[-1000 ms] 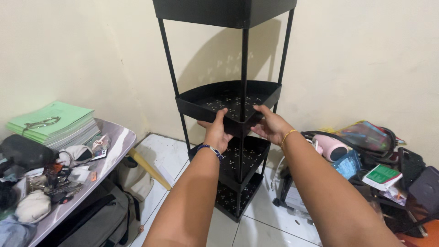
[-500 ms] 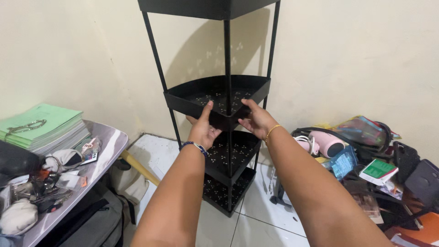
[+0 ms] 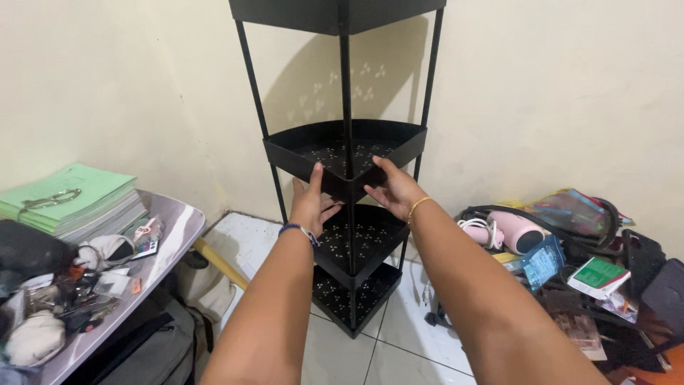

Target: The person assembles a black corner shelf by inserting vertical poles into the base and attaching the top triangular shelf. After completing the assembly, the person organizes various items from a cluttered area into a black plastic crate, including a hairdryer, boxes, and packaged goods.

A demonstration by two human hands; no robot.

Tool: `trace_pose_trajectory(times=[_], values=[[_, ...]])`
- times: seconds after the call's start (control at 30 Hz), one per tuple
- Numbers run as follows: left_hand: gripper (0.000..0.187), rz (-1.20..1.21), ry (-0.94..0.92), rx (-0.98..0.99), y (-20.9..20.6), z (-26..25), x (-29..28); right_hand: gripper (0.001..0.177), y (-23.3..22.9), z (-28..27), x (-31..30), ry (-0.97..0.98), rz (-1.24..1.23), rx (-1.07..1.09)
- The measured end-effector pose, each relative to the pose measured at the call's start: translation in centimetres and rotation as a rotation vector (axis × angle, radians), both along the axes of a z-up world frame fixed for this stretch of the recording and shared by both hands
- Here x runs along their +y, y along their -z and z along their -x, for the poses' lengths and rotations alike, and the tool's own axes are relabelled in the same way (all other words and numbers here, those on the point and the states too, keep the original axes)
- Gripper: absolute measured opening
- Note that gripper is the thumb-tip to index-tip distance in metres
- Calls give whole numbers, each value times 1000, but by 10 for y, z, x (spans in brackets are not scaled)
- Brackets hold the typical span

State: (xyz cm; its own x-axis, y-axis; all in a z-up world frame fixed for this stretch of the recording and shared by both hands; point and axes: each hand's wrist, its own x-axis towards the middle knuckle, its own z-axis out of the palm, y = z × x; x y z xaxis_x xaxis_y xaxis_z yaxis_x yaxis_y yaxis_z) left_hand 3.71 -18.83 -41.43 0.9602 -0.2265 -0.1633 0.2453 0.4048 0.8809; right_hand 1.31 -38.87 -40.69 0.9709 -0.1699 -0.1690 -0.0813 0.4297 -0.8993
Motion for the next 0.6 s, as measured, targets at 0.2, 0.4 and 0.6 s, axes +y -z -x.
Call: trace_pose_trajectory(times=[0.2, 0.4, 0.6], values=[[99, -95, -79, -49, 39, 28, 6, 41, 18, 28, -29, -53, -17, 0], [77, -359, -226, -114, 70, 60, -29, 30, 68, 84, -71, 63, 37, -40], [55, -232, -319, -190, 75, 118, -91, 21, 119, 193, -134, 228, 57, -34]])
